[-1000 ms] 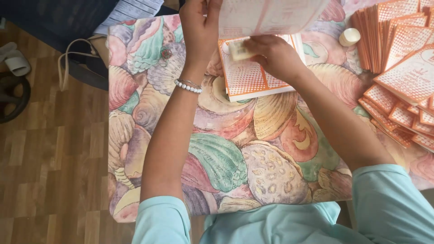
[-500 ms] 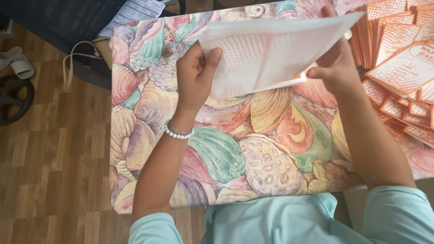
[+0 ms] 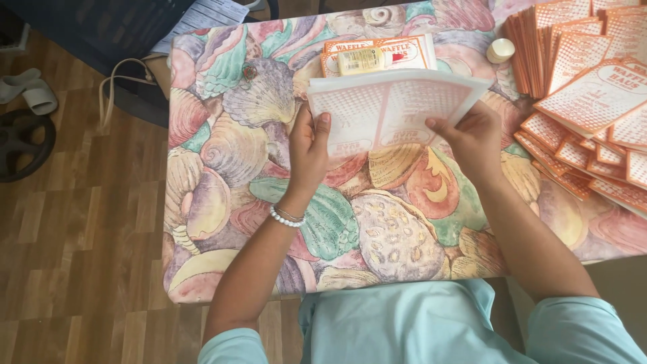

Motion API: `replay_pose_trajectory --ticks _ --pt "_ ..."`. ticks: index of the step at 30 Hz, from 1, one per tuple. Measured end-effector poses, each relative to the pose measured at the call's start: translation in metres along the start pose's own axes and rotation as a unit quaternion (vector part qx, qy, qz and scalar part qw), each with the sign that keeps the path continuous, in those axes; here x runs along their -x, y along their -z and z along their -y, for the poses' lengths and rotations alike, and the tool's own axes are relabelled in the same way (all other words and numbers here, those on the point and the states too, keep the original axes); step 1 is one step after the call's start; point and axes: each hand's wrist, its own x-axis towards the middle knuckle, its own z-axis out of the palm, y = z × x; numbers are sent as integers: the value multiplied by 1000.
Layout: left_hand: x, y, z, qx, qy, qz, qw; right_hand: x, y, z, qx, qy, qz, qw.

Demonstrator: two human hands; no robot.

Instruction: Folding flat paper bags along pre-scored lines and stacking them on a table.

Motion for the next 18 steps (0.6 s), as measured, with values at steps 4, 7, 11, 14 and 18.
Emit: replay_pose_trajectory --ticks 4,7,11,14,18 --pt "9 0 47 -28 -11 -12 999 8 -10 4 -25 11 -1 1000" --pt "13 -9 21 -39 -3 -28 999 12 -17 13 -31 53 12 998" --pt "14 -11 21 -38 -3 -42 998 11 -11 1 -21 78 33 996" --pt "14 -14 22 -35 -8 -52 998 13 -13 12 -11 99 39 994" --pt "15 -14 44 -46 0 -55 997 8 -12 -4 -16 102 38 994"
